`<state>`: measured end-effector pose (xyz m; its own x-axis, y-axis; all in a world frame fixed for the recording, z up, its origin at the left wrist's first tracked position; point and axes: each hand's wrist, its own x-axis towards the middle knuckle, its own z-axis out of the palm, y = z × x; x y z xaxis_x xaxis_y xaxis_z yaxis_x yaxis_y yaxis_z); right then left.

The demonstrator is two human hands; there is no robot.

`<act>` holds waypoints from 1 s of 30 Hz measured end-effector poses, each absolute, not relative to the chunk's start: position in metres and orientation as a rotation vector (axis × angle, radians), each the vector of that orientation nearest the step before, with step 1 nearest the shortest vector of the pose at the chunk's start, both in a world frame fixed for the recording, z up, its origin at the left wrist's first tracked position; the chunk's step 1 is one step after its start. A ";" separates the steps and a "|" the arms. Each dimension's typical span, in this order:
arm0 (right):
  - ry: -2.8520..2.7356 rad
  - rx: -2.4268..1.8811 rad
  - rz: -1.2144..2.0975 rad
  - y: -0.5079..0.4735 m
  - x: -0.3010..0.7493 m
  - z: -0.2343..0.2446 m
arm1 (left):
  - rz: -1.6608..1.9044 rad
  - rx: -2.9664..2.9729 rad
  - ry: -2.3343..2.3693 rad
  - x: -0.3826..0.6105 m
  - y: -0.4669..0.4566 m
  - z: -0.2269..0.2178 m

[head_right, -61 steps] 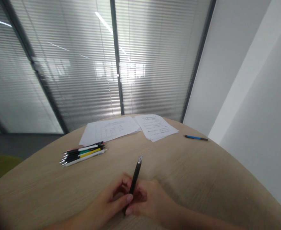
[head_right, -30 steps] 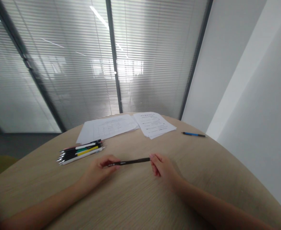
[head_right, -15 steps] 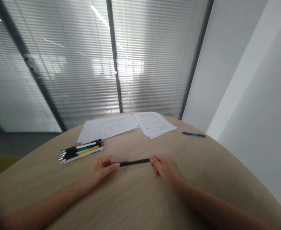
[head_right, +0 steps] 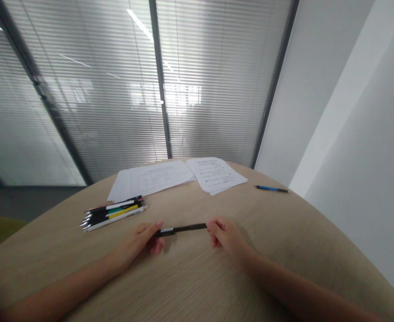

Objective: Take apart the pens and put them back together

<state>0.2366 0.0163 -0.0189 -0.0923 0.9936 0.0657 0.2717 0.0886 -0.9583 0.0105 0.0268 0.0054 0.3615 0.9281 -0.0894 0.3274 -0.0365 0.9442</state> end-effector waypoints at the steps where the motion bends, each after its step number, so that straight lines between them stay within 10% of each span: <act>1: -1.499 -1.309 1.065 0.016 0.237 -0.019 | 0.754 1.572 1.151 0.011 0.026 0.006; 30: -1.285 -1.284 1.145 0.016 0.235 -0.016 | 1.135 1.552 1.195 0.014 0.029 0.004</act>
<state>0.2347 0.0159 -0.0163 0.0076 0.9999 0.0095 0.1056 0.0086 -0.9944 0.0143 0.0288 0.0044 0.1311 0.9789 0.1570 0.2074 -0.1820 0.9612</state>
